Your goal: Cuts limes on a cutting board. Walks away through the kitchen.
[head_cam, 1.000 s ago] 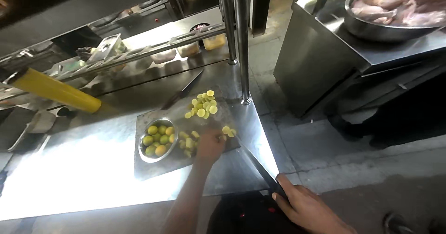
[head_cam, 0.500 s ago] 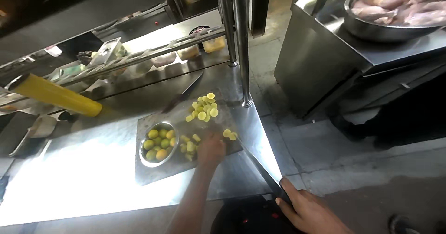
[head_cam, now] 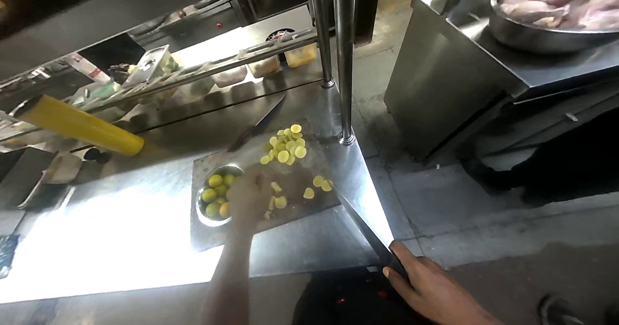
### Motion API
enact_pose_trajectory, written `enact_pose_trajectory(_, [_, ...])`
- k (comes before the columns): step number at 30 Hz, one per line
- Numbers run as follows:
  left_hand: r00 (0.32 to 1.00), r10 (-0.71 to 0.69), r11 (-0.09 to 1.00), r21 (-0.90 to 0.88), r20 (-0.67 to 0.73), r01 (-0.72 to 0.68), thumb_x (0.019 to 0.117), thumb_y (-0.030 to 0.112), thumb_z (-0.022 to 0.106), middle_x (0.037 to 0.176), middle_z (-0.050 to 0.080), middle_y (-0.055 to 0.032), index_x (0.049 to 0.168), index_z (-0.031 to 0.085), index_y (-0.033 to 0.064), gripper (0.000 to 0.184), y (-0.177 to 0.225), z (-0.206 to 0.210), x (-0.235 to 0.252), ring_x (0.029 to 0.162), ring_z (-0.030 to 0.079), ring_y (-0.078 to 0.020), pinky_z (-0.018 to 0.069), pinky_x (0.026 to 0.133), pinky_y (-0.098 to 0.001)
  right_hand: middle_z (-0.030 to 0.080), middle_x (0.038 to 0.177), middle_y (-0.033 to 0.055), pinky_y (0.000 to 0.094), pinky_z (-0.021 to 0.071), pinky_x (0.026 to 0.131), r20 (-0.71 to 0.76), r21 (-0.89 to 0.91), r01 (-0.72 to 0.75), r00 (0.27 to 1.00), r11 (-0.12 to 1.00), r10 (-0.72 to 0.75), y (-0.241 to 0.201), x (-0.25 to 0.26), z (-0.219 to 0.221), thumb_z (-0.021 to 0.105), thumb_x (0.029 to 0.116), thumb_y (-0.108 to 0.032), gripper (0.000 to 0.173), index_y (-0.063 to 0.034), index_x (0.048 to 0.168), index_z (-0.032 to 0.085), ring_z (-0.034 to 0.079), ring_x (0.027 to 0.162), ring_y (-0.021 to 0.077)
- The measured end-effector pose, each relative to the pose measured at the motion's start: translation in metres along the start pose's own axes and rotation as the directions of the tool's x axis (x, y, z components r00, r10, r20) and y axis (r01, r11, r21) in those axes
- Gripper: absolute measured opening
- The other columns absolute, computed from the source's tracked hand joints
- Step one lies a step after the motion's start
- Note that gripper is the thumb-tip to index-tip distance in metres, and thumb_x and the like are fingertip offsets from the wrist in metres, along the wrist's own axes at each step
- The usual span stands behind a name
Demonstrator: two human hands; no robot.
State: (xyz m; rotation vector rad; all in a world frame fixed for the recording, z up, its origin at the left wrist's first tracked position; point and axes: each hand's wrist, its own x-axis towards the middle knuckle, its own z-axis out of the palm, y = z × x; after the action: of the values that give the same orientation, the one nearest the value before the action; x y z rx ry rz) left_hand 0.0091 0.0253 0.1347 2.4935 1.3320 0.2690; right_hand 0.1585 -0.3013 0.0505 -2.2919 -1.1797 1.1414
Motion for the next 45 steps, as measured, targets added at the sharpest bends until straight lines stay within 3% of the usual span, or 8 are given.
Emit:
enact_pose_trajectory(3, [0.924, -0.243, 0.913, 0.392, 0.296, 0.115, 0.0917, 0.059, 0.067, 0.111, 0.072, -0.0117, 0.111, 0.072, 0.0175, 0.046, 0.004, -0.020, 0.011, 0.106, 0.068, -0.0351, 0.0532, 0.085, -0.0621, 0.065, 0.077, 0.0122, 0.0550, 0.0551, 0.065, -0.040, 0.001, 0.001, 0.999, 1.000, -0.001, 0.002, 0.002, 0.002, 0.055, 0.0985, -0.046, 0.043, -0.0116, 0.123, 0.054, 0.069, 0.073, 0.0349])
enact_pose_trajectory(5, [0.903, -0.250, 0.900, 0.427, 0.348, 0.084, 0.0897, 0.057, 0.072, 0.123, 0.070, -0.0100, 0.124, 0.069, 0.0212, 0.049, 0.002, -0.024, 0.018, 0.113, 0.067, -0.0344, 0.0526, 0.090, -0.0627, 0.065, 0.077, 0.0127, 0.0551, 0.0553, 0.066, -0.050, 0.007, 0.004, 0.999, 1.000, -0.004, 0.002, 0.004, 0.000, 0.055, 0.0990, -0.046, 0.043, -0.0112, 0.123, 0.054, 0.069, 0.074, 0.0353])
enact_pose_trajectory(10, [0.938, 0.124, 0.987, 0.057, 0.322, -0.150, 0.0989, 0.032, 0.069, 0.109, 0.074, -0.0067, 0.117, 0.073, 0.0160, 0.024, 0.019, 0.015, 0.027, 0.097, 0.072, -0.0257, 0.0577, 0.089, -0.0545, 0.064, 0.074, 0.0091, 0.0525, 0.0557, 0.062, -0.104, 0.023, 0.007, 0.995, 1.000, -0.004, 0.006, 0.005, 0.000, 0.055, 0.0981, -0.047, 0.041, -0.0130, 0.121, 0.054, 0.069, 0.070, 0.0312])
enact_pose_trajectory(14, [0.754, 0.413, 0.886, -0.033, 0.511, -0.463, 0.1018, 0.018, 0.062, 0.136, 0.065, -0.0076, 0.133, 0.068, 0.0167, 0.032, 0.040, 0.068, 0.042, 0.123, 0.063, -0.0258, 0.0502, 0.106, -0.0497, 0.066, 0.077, 0.0122, 0.0552, 0.0558, 0.065, -0.104, 0.043, 0.012, 0.995, 0.999, -0.007, 0.004, -0.001, -0.005, 0.056, 0.0987, -0.046, 0.044, -0.0105, 0.124, 0.054, 0.069, 0.072, 0.0339])
enact_pose_trajectory(18, [0.635, 0.524, 0.794, -0.057, 0.567, -0.605, 0.1014, 0.015, 0.062, 0.129, 0.067, -0.0096, 0.123, 0.074, 0.0158, 0.025, 0.044, 0.078, 0.054, 0.119, 0.064, -0.0271, 0.0507, 0.105, -0.0482, 0.067, 0.079, 0.0153, 0.0577, 0.0557, 0.067, -0.119, 0.060, -0.012, 0.993, 0.998, 0.019, 0.010, -0.010, -0.003, 0.056, 0.0990, -0.045, 0.046, -0.0078, 0.127, 0.054, 0.070, 0.075, 0.0373])
enact_pose_trajectory(26, [0.671, 0.476, 0.789, 0.061, 0.569, -0.612, 0.1026, 0.027, 0.058, 0.113, 0.074, -0.0068, 0.119, 0.076, 0.0170, 0.026, 0.039, 0.073, 0.059, 0.107, 0.069, -0.0239, 0.0543, 0.097, -0.0466, 0.067, 0.078, 0.0146, 0.0568, 0.0555, 0.066, -0.106, 0.066, -0.037, 0.993, 0.997, 0.044, 0.013, -0.011, 0.003, 0.055, 0.0990, -0.045, 0.046, -0.0086, 0.126, 0.054, 0.070, 0.075, 0.0370])
enact_pose_trajectory(32, [0.726, 0.464, 0.820, 0.064, 0.508, -0.569, 0.1018, 0.020, 0.056, 0.109, 0.074, -0.0084, 0.118, 0.077, 0.0160, 0.027, 0.029, 0.069, 0.056, 0.106, 0.070, -0.0262, 0.0548, 0.095, -0.0483, 0.067, 0.079, 0.0150, 0.0564, 0.0552, 0.067, -0.088, 0.042, -0.031, 0.996, 0.999, 0.035, 0.010, -0.009, -0.003, 0.054, 0.0995, -0.045, 0.045, -0.0084, 0.126, 0.054, 0.070, 0.075, 0.0370])
enact_pose_trajectory(45, [0.827, 0.149, 0.937, 0.189, 0.543, -0.293, 0.1038, 0.023, 0.055, 0.105, 0.073, -0.0134, 0.112, 0.074, 0.0089, 0.025, 0.005, 0.030, 0.063, 0.102, 0.070, -0.0310, 0.0548, 0.093, -0.0541, 0.066, 0.078, 0.0142, 0.0562, 0.0553, 0.066, -0.069, 0.020, -0.006, 0.998, 1.000, 0.007, 0.006, 0.002, -0.003, 0.055, 0.0988, -0.046, 0.044, -0.0098, 0.124, 0.055, 0.069, 0.075, 0.0369])
